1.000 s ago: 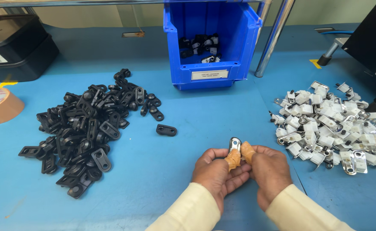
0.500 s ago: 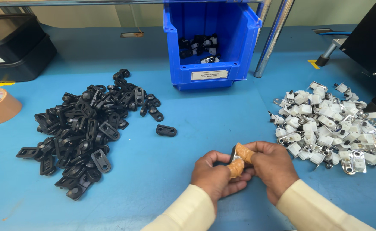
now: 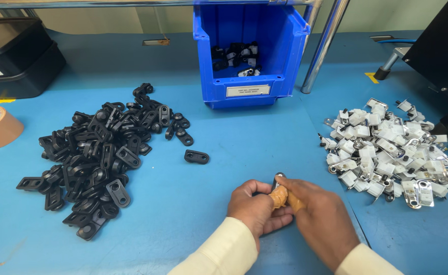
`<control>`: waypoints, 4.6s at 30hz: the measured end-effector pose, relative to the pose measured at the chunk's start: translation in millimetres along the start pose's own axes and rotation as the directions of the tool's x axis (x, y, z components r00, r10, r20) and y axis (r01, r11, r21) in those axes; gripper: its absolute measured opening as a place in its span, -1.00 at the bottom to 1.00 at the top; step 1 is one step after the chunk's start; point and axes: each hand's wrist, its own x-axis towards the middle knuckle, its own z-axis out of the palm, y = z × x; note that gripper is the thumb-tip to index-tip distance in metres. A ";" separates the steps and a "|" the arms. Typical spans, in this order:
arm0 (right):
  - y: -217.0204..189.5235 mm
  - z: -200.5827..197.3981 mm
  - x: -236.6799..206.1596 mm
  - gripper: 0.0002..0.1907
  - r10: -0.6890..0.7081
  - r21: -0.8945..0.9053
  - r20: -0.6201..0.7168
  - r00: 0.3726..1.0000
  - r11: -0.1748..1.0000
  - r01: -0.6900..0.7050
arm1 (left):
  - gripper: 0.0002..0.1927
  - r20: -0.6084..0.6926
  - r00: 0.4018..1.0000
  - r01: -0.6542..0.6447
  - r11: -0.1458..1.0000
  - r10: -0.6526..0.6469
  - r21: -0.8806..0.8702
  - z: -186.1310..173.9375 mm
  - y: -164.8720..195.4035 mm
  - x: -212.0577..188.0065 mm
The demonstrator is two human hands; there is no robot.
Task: The person repeatedly picks a black plastic bracket and a white plastic component with a metal pin, aligns them by hand, and presses them together to form an assembled unit. The person places each completed unit into a blue bin and continues the cycle with new parts from the piles on the table.
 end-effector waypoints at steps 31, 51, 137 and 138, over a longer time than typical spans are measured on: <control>12.4 -4.1 43.4 -0.86 0.490 0.408 0.193 0.850 0.748 -0.523 | -0.80 -0.016 0.998 -0.057 0.966 0.063 0.252 4.2 0.9 4.3; 38.1 -16.7 40.5 -0.65 0.441 0.498 0.355 0.824 0.657 -0.566 | -0.71 0.067 0.995 -0.091 0.973 0.079 0.212 -0.2 2.9 19.7; 38.8 0.2 122.4 -0.58 -0.065 -0.199 0.008 0.998 0.978 0.065 | -0.82 -0.380 0.769 0.040 0.555 0.514 0.831 -41.3 81.4 23.8; 37.9 2.5 122.1 -0.60 -0.110 -0.257 0.008 0.994 0.960 0.108 | -0.82 -0.376 0.761 0.034 0.546 0.529 0.837 -41.1 81.5 23.8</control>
